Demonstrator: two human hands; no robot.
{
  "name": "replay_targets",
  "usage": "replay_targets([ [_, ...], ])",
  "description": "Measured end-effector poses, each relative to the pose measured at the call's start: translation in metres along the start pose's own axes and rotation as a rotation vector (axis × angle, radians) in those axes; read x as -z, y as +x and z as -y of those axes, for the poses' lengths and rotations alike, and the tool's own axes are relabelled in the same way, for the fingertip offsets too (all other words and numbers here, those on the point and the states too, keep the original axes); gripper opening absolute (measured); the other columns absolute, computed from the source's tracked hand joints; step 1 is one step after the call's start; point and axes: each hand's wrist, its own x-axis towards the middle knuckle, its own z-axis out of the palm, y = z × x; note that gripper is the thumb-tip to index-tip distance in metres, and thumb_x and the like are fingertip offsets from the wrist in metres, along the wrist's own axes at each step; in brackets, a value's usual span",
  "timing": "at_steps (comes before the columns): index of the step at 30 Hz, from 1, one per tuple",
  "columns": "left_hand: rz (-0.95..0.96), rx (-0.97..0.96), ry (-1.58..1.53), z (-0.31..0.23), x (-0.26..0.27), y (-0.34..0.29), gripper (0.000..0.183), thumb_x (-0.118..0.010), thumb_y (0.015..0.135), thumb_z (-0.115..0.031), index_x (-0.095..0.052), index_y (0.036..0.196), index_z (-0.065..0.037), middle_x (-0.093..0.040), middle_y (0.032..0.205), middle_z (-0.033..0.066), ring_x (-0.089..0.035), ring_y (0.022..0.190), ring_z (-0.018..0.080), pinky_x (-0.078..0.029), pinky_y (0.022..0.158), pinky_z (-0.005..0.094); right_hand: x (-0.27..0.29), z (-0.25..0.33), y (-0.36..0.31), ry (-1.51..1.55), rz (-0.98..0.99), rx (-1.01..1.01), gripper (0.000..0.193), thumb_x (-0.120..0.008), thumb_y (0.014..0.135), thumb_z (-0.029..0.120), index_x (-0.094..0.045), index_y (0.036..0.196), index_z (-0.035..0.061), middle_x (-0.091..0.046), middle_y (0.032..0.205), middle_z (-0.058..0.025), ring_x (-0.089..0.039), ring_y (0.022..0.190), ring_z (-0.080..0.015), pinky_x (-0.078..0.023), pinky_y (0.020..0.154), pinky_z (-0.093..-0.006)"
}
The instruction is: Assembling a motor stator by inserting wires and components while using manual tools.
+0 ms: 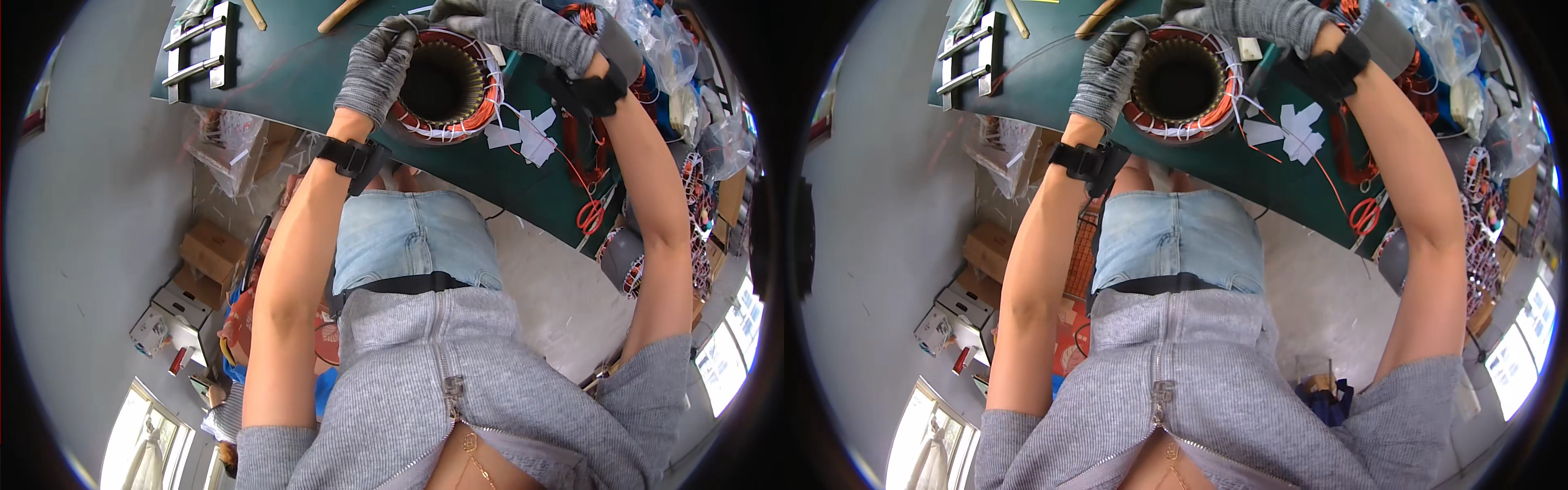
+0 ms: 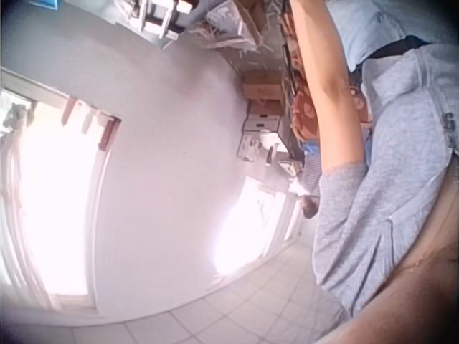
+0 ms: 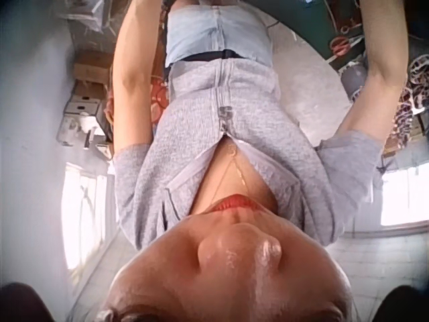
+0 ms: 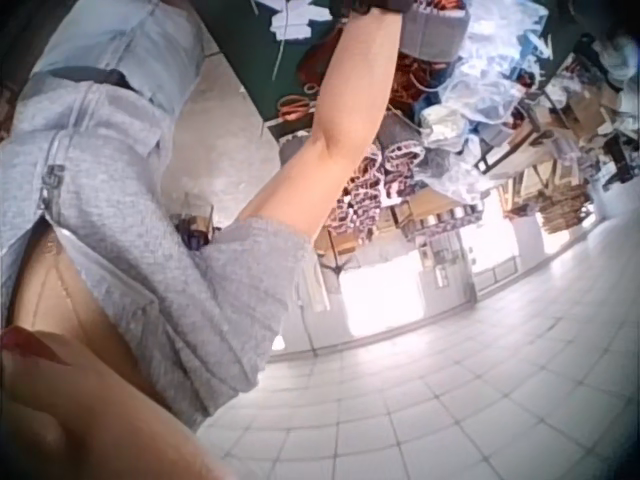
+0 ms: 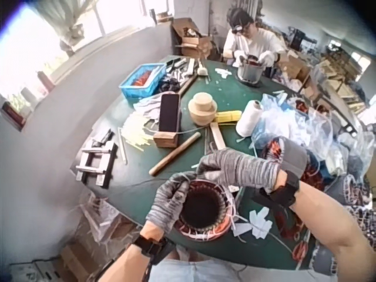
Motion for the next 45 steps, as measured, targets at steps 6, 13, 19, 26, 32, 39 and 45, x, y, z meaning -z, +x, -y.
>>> replay_targets([
  [6, 0.007, -0.051, 0.010, 0.004, 0.005, 0.003, 0.017, -0.052, 0.094, -0.016, -0.063, 0.105, -0.009, -0.061, 0.086, -0.0011, -0.052, 0.078, 0.0076, -0.046, 0.074, 0.0230, -0.016, 0.010, -0.029, 0.322, -0.117, -0.323, 0.016, -0.064, 0.081, 0.008, -0.063, 0.097, 0.0033, -0.065, 0.086, -0.0044, -0.058, 0.081, -0.0105, -0.048, 0.074, -0.0264],
  [13, -0.077, -0.069, -0.163, 0.006, 0.006, -0.016, 0.017, -0.051, 0.095, -0.013, -0.060, 0.108, -0.006, -0.060, 0.102, 0.0012, -0.053, 0.093, 0.0091, -0.043, 0.086, 0.0238, -0.040, -0.018, -0.074, 0.470, -0.323, -0.466, 0.034, -0.046, 0.089, 0.007, -0.050, 0.123, 0.0085, -0.056, 0.101, -0.0084, -0.057, 0.087, -0.0191, -0.048, 0.080, -0.0297],
  [19, -0.065, -0.062, -0.002, -0.007, 0.029, -0.012, 0.018, -0.052, 0.094, -0.016, -0.058, 0.107, -0.006, -0.057, 0.112, 0.0047, -0.052, 0.098, 0.0126, -0.041, 0.092, 0.0290, -0.118, 0.011, -0.121, 0.627, -0.561, -0.238, 0.062, -0.062, 0.082, 0.013, -0.036, 0.137, 0.0141, -0.053, 0.092, -0.0022, -0.051, 0.078, -0.0112, -0.046, 0.072, -0.0255],
  [26, 0.082, -0.117, -0.007, -0.161, 0.035, 0.001, 0.035, -0.044, 0.097, -0.032, -0.048, 0.073, -0.008, -0.042, 0.065, 0.0017, -0.039, 0.058, 0.0148, -0.042, 0.082, 0.0395, -0.030, 0.046, -0.134, 0.475, -0.727, -0.052, 0.026, -0.049, 0.094, 0.021, -0.054, 0.115, 0.0071, -0.059, 0.087, -0.0029, -0.058, 0.077, -0.0135, -0.047, 0.068, -0.0248],
  [32, -0.078, -0.776, 0.287, -0.254, 0.095, -0.100, 0.028, -0.049, 0.092, -0.022, -0.052, 0.104, 0.003, -0.055, 0.095, 0.0113, -0.055, 0.089, 0.0237, -0.044, 0.092, 0.0371, -0.032, 0.048, -0.209, 1.158, -1.345, 0.050, 0.026, -0.049, 0.096, 0.029, -0.058, 0.108, 0.0086, -0.058, 0.082, -0.0013, -0.051, 0.060, -0.0064, -0.042, 0.055, -0.0204],
  [39, 0.346, -0.582, 1.645, -0.064, -0.038, -0.075, 0.053, -0.061, 0.081, -0.045, -0.056, 0.109, 0.000, -0.057, 0.111, 0.0209, -0.052, 0.107, 0.0355, -0.043, 0.090, 0.0426, -0.174, 0.075, -0.160, 0.979, -0.875, -0.606, 0.024, -0.043, 0.096, 0.025, -0.056, 0.103, 0.0071, -0.052, 0.073, 0.0017, -0.050, 0.057, -0.0044, -0.043, 0.053, -0.0189],
  [45, 0.497, -0.245, 1.673, -0.024, -0.049, -0.052, 0.051, -0.056, 0.079, -0.050, -0.058, 0.101, -0.004, -0.066, 0.083, 0.0158, -0.064, 0.075, 0.0311, -0.050, 0.065, 0.0443, -0.211, 0.079, -0.176, 1.109, -0.919, -0.767, 0.018, -0.047, 0.093, 0.020, -0.057, 0.100, 0.0070, -0.054, 0.070, 0.0007, -0.050, 0.056, -0.0048, -0.043, 0.053, -0.0211],
])
